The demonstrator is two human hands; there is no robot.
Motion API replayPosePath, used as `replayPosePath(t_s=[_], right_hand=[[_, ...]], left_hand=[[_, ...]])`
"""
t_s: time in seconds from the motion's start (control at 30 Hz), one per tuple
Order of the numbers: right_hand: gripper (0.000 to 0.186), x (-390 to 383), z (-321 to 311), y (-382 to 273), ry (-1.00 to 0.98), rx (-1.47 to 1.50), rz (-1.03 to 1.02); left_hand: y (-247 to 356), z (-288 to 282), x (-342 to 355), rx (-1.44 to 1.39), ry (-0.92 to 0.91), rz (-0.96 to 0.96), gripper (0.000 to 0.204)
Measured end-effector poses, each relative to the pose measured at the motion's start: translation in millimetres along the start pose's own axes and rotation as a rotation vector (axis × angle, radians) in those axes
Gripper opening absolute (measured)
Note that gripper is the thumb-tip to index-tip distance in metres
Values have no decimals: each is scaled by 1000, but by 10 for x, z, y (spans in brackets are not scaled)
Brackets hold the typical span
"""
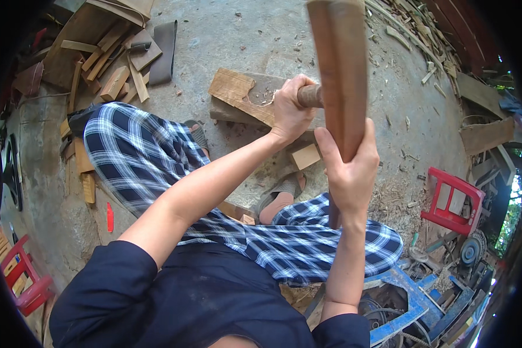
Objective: Carving a piece of wood using a chisel and a wooden mallet.
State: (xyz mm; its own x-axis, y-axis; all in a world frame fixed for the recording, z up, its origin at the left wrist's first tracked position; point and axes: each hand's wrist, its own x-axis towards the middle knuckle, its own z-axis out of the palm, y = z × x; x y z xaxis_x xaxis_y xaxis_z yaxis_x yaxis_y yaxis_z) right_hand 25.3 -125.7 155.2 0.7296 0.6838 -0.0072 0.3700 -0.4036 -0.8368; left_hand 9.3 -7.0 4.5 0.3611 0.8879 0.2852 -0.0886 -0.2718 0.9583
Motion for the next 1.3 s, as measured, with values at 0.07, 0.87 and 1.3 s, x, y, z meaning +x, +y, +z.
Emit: replayPosePath(t_s=[0.07, 0.87, 1.3], right_hand=[[40, -106, 60, -66, 32, 89, 15], [42, -73, 206, 83, -38, -196, -105], [42, -167, 133, 89, -10, 176, 39]], left_hand=[[12, -50, -14, -11, -32, 2, 24], [39, -111, -125, -71, 53, 20, 25], [-153, -651, 585, -456, 208, -456, 25]])
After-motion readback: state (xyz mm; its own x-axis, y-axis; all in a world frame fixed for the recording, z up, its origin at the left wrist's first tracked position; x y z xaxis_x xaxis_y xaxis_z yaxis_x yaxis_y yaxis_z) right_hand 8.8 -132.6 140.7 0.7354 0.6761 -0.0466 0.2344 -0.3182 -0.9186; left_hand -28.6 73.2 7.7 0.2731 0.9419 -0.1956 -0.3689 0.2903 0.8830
